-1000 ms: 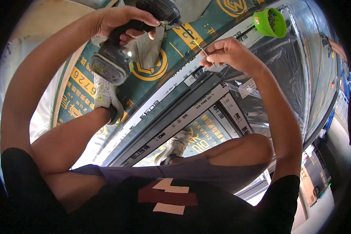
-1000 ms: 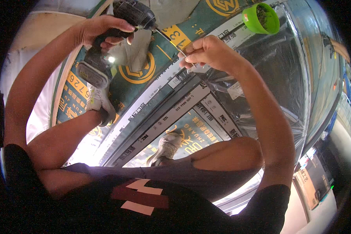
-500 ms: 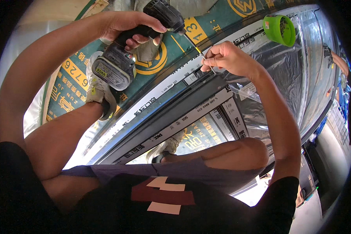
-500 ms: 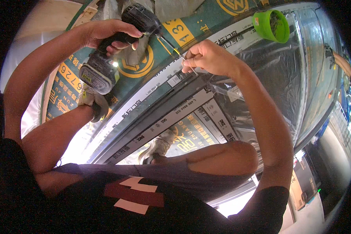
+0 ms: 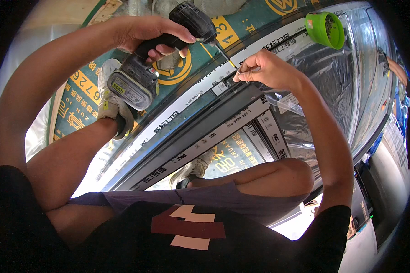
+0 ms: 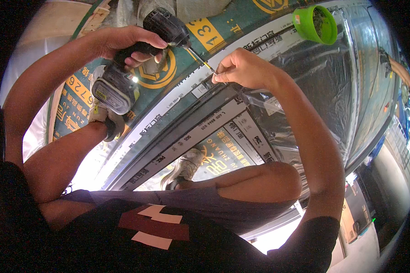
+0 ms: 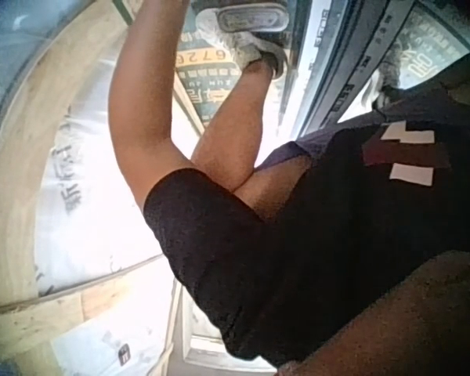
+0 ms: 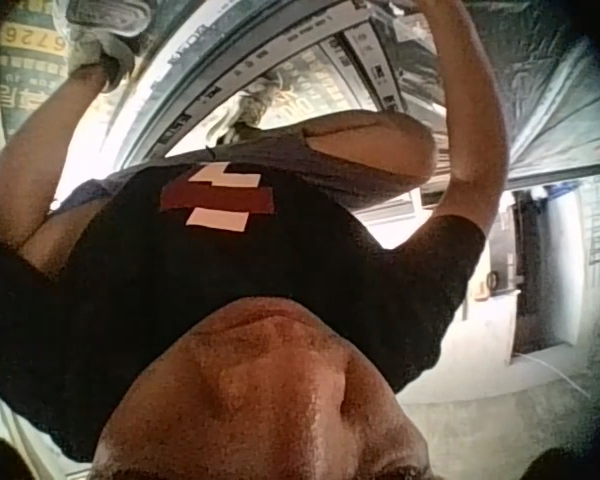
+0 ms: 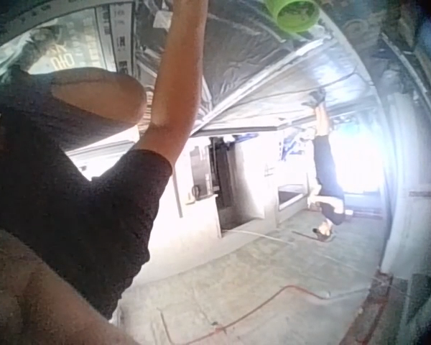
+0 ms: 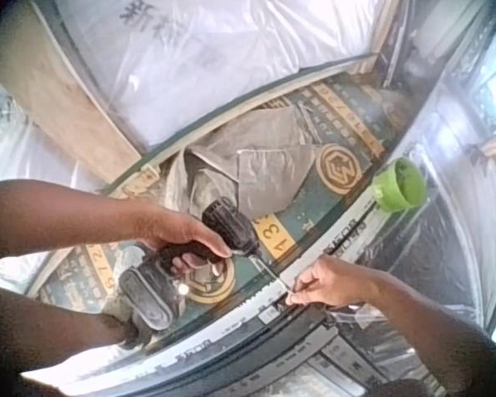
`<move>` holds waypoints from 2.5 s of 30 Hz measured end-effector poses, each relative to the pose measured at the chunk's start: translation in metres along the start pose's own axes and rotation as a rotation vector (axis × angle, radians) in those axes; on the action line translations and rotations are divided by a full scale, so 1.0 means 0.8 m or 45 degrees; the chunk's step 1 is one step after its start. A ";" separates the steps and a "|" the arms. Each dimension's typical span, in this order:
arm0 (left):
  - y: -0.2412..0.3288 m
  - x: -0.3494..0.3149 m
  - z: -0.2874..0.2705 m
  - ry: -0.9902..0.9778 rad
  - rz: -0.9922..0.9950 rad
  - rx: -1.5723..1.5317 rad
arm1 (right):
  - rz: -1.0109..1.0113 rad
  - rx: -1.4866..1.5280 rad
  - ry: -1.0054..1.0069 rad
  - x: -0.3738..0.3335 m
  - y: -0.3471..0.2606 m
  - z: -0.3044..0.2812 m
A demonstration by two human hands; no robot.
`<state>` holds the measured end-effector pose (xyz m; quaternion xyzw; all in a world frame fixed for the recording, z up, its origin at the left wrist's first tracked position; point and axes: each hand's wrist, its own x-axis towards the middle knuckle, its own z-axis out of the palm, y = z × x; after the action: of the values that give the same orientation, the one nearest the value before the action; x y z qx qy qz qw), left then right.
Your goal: The recorder and an assistant are assembling a window frame using screws and a power drill.
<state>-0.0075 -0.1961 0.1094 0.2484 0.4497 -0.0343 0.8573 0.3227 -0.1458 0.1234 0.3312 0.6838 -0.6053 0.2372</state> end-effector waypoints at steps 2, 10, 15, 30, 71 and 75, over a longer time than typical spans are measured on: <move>-0.002 0.003 0.005 0.008 -0.017 -0.024 | 0.004 -0.035 0.035 -0.004 0.003 0.002; -0.002 0.010 0.016 -0.052 0.003 -0.051 | -0.006 -0.219 0.105 -0.008 0.006 0.004; -0.006 0.017 0.021 -0.016 -0.021 -0.080 | 0.020 -0.220 0.138 -0.017 0.009 0.001; -0.005 0.034 0.040 0.023 -0.071 0.062 | 0.098 -0.298 0.586 -0.164 0.004 0.111; -0.031 0.010 -0.006 0.104 -0.025 -0.097 | 0.123 -0.237 0.004 0.002 -0.024 -0.016; -0.029 0.010 -0.005 0.096 -0.001 -0.099 | -0.118 -0.072 0.221 0.007 -0.009 -0.015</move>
<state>-0.0121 -0.2135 0.0920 0.2157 0.4829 -0.0077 0.8487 0.3145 -0.1338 0.1263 0.3435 0.7333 -0.5651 0.1582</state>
